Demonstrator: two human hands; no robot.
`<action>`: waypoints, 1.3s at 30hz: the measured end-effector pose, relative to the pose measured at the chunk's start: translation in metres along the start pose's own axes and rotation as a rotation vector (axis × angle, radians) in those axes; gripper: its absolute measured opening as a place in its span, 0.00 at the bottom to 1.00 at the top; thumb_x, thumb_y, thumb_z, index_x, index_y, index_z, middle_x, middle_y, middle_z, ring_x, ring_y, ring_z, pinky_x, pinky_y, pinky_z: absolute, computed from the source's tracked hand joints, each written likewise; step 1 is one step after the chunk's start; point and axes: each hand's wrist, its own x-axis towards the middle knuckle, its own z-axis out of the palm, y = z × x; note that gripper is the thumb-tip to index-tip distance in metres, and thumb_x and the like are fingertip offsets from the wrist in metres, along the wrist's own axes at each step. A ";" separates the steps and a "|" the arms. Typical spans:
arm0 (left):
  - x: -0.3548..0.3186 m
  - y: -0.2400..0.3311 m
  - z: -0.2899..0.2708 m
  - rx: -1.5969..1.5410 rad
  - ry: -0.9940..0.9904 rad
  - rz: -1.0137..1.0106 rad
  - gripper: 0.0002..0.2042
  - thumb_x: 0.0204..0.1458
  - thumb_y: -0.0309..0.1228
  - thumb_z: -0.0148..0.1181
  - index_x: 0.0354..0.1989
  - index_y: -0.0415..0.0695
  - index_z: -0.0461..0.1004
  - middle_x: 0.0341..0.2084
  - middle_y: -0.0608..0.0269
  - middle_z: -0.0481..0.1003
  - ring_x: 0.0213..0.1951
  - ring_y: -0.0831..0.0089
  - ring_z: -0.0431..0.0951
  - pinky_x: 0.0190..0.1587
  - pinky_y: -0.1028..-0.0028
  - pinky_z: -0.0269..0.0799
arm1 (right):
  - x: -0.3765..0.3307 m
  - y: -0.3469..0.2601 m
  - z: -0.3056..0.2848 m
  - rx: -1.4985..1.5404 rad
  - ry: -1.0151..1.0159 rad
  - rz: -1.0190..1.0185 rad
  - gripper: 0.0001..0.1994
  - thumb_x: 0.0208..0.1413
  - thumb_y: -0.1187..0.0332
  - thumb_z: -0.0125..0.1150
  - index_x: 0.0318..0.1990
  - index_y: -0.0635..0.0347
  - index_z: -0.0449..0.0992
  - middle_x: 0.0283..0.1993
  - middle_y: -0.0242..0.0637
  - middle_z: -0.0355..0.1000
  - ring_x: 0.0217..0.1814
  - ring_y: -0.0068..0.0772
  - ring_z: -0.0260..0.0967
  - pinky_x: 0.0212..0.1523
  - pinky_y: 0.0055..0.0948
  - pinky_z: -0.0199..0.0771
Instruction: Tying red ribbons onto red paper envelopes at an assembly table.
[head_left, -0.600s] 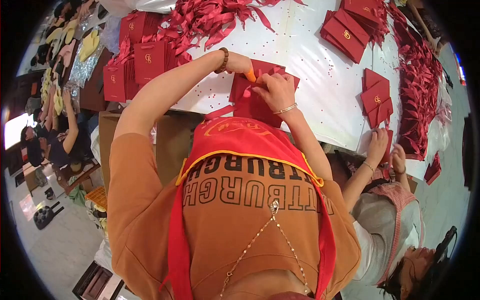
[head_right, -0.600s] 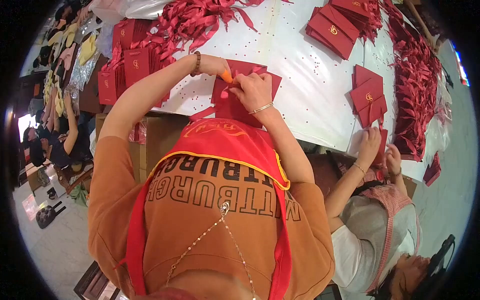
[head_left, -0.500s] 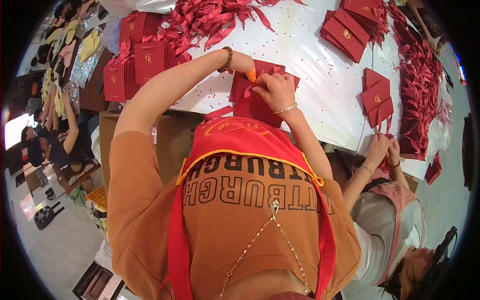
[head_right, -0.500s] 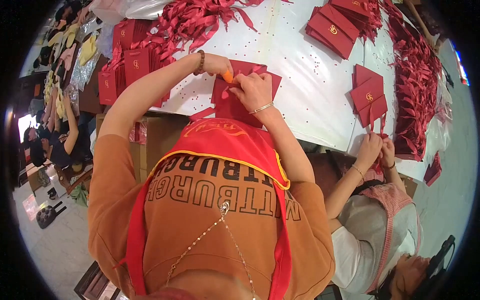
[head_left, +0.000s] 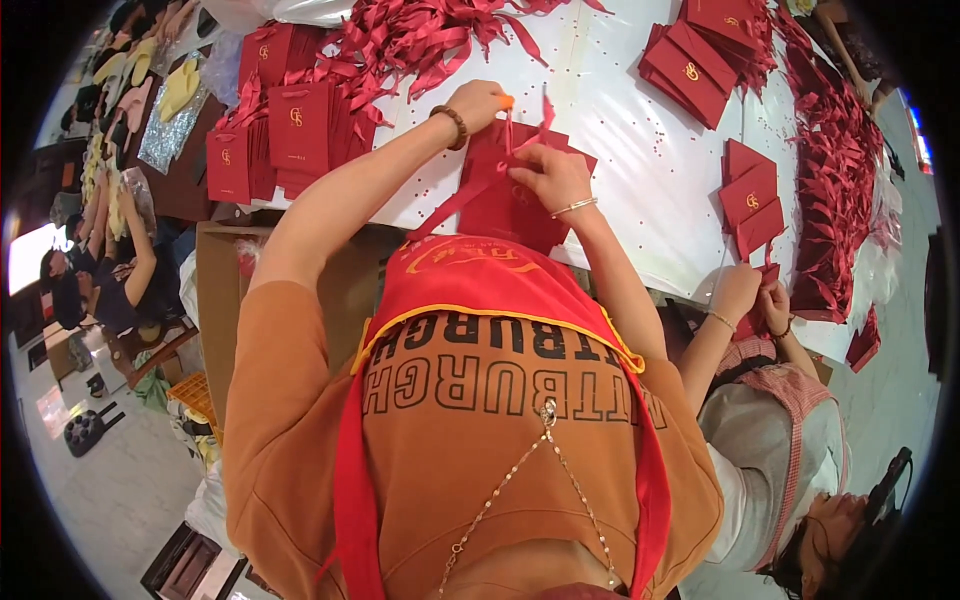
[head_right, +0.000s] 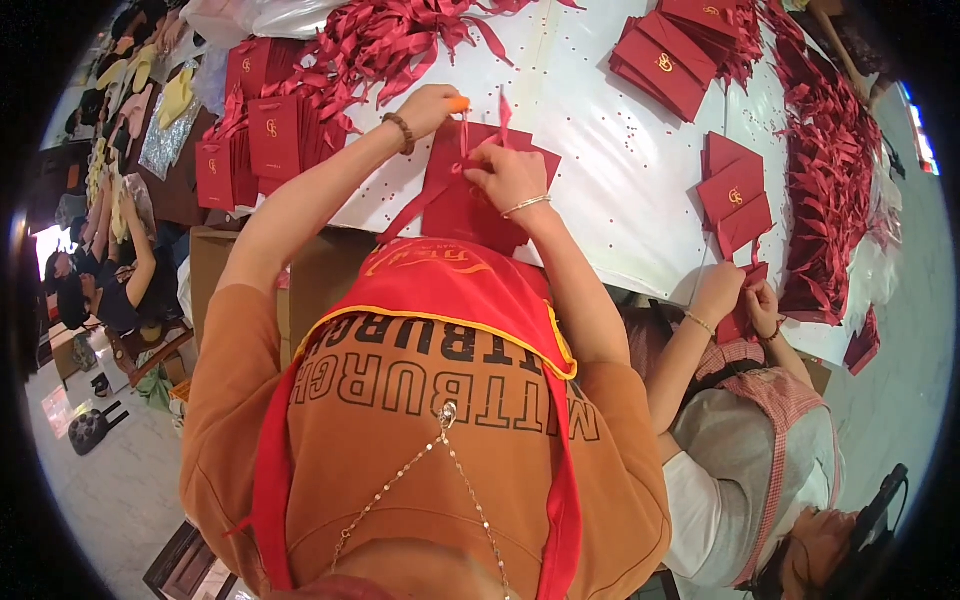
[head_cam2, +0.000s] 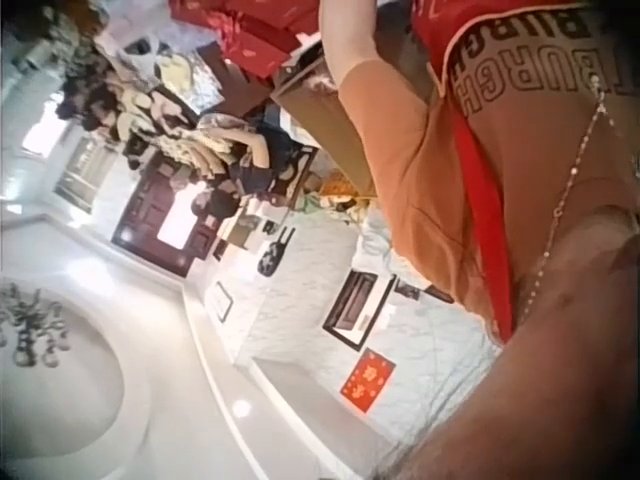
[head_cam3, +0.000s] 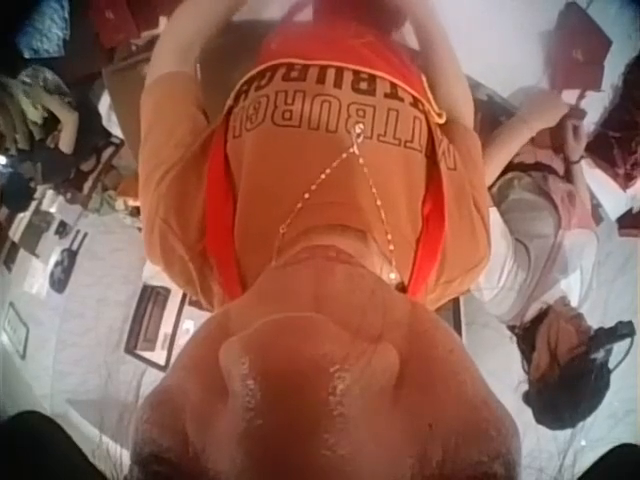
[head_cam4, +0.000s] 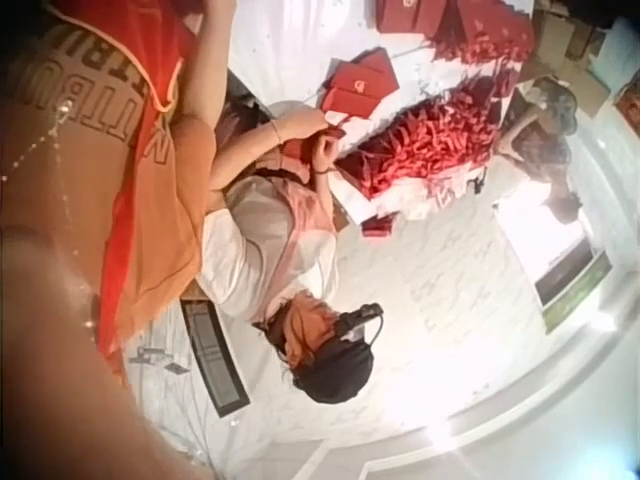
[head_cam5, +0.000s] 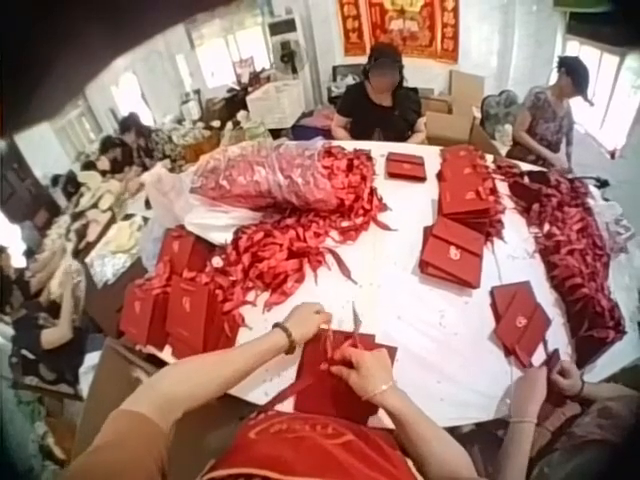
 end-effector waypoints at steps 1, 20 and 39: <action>-0.008 -0.001 -0.001 -0.202 0.023 -0.183 0.16 0.46 0.41 0.51 0.34 0.39 0.69 0.19 0.65 0.69 0.20 0.79 0.68 0.19 0.77 0.60 | 0.003 0.004 0.001 0.060 0.052 0.053 0.12 0.42 0.58 0.60 0.34 0.51 0.75 0.27 0.34 0.73 0.30 0.34 0.70 0.35 0.33 0.60; -0.180 -0.049 -0.047 -0.800 -0.046 -0.201 0.28 0.41 0.20 0.58 0.53 0.44 0.57 0.24 0.67 0.69 0.25 0.82 0.68 0.28 0.82 0.63 | 0.044 0.020 0.014 0.180 0.062 0.307 0.16 0.42 0.57 0.60 0.41 0.48 0.74 0.39 0.36 0.73 0.41 0.34 0.71 0.40 0.31 0.68; -0.087 0.030 -0.039 -0.648 -0.276 0.000 0.11 0.51 0.26 0.47 0.41 0.36 0.71 0.27 0.62 0.73 0.28 0.79 0.71 0.31 0.82 0.67 | 0.049 0.006 0.027 0.107 -0.075 0.150 0.17 0.39 0.58 0.62 0.39 0.50 0.74 0.34 0.37 0.73 0.38 0.37 0.71 0.39 0.33 0.68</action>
